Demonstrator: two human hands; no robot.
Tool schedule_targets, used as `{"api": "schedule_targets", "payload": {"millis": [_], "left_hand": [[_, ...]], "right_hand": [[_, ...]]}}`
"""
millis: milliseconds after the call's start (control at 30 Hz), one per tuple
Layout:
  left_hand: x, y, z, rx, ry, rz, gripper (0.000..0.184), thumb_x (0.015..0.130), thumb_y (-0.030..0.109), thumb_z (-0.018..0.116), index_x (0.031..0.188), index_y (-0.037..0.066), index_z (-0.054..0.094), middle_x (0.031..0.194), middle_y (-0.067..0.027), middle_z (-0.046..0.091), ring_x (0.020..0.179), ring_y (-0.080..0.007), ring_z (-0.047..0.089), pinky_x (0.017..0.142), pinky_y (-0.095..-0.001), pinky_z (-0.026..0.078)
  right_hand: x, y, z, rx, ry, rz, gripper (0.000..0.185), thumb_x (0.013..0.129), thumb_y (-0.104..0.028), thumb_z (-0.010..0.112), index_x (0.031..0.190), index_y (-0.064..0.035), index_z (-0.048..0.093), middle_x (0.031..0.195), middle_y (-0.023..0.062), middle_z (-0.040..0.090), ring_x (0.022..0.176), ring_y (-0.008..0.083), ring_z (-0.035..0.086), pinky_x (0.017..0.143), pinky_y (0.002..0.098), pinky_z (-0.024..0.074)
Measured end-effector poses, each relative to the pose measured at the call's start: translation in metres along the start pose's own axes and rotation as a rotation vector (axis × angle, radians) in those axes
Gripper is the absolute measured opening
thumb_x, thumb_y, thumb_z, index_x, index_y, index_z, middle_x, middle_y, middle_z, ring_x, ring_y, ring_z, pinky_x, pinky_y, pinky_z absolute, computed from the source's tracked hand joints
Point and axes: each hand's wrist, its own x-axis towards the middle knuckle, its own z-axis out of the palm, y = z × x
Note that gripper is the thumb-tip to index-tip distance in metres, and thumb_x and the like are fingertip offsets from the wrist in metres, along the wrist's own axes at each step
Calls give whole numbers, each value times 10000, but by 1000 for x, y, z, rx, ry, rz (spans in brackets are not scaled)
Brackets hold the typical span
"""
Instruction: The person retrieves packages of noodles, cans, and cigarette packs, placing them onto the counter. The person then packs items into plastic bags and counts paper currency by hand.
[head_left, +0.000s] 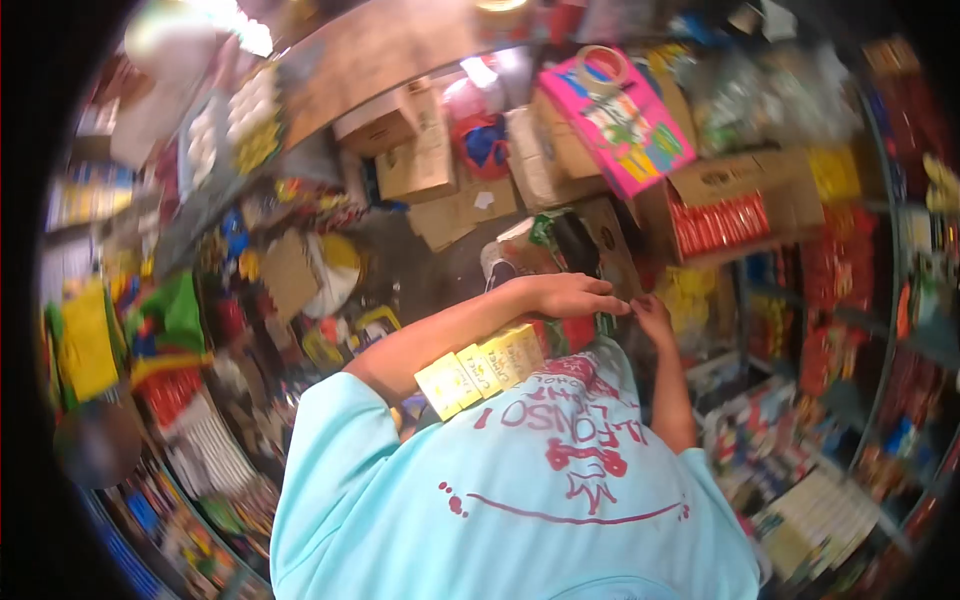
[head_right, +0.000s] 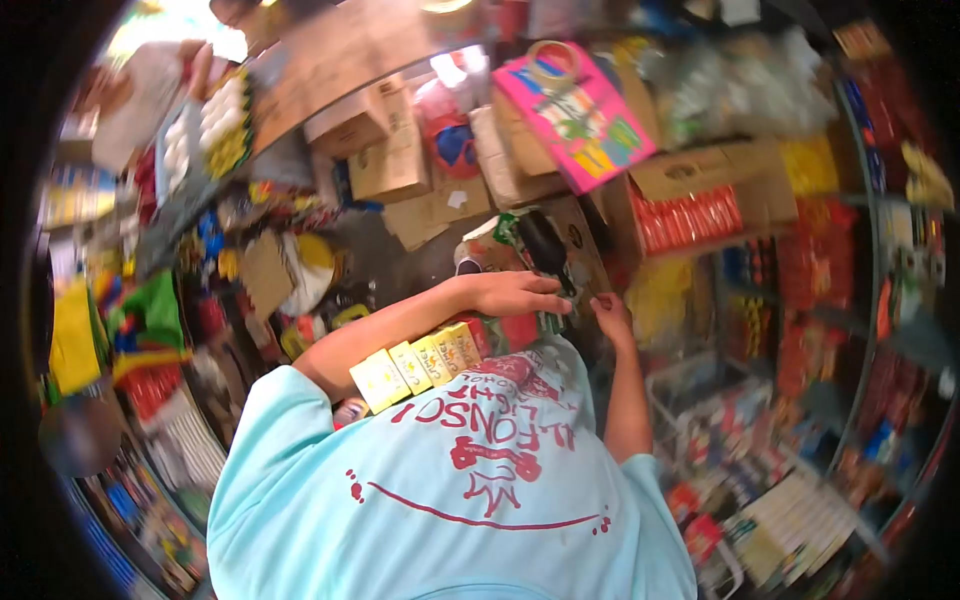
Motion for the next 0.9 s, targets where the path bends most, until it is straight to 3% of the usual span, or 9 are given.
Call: {"api": "schedule_targets", "payload": {"millis": [167,300,333,367,467,567,700,833,900], "left_hand": [[-16,-19,9,-172,104,84,779,1033,651,454,1359,-45,579,1404,-247,597,1355,-369,540,1157,-441,388],[30,-121,24,-510,138,177,616,1057,500,469,1342,-30,605,1351,-185,644,1275,-317,609,1121,-389,442],[35,-143,31,-629,123,186,524,1070,420,480,1319,-20,617,1309,-155,673,1230,-294,643,1093,-370,469],[-15,-117,38,-560,289,361,477,1064,290,450,1431,2,549,1438,-154,585,1355,-257,542,1163,-366,412],[-126,-39,21,-434,467,610,541,1045,134,441,1576,30,424,1597,-121,465,1496,-207,415,1250,-341,316],[-166,-21,1,-437,512,689,606,1030,104,474,1619,41,349,1632,-79,426,1513,-192,385,1270,-314,266],[-150,-76,0,-853,642,620,652,1024,106,516,1643,70,314,1626,-62,424,1496,-191,391,1266,-302,250],[-138,-152,-34,-939,867,504,624,1069,152,533,1652,119,314,1569,-75,465,1369,-164,501,1170,-303,391],[-158,-159,-68,-1044,993,542,568,1093,191,534,1634,147,367,1481,-73,530,1250,-130,574,1066,-284,483]], "right_hand": [[30,-83,-9,-136,-4,-364,370,949,-295,748,1194,-22,697,1015,120,758,925,214,717,844,347,566],[-104,-313,5,279,-5,-587,268,953,-181,723,1169,-22,700,1037,122,757,931,200,715,857,351,564],[-142,-352,6,326,-258,-751,294,879,-113,754,1159,-34,711,1044,117,761,923,236,720,849,382,574],[-165,-400,10,91,-328,-1436,236,927,-104,712,1153,-34,722,1128,132,718,926,282,699,827,392,576],[-234,-449,56,-35,-942,-1494,207,873,-248,754,985,-80,802,1294,169,649,1310,381,551,1093,525,439],[-231,-451,101,-315,-975,-1589,273,858,-389,741,892,-130,821,1326,175,625,1403,405,457,1156,647,323],[-219,-463,126,-454,-720,-1799,260,830,-389,721,768,-154,812,1393,143,599,1454,389,414,1131,813,215],[-205,-483,143,-665,-439,-1881,272,773,-285,649,867,-102,828,1401,147,600,1430,402,447,1169,810,157],[-191,-489,154,-672,-228,-1878,245,786,-290,657,867,-135,830,1486,151,559,1436,375,445,1129,729,277]]}}
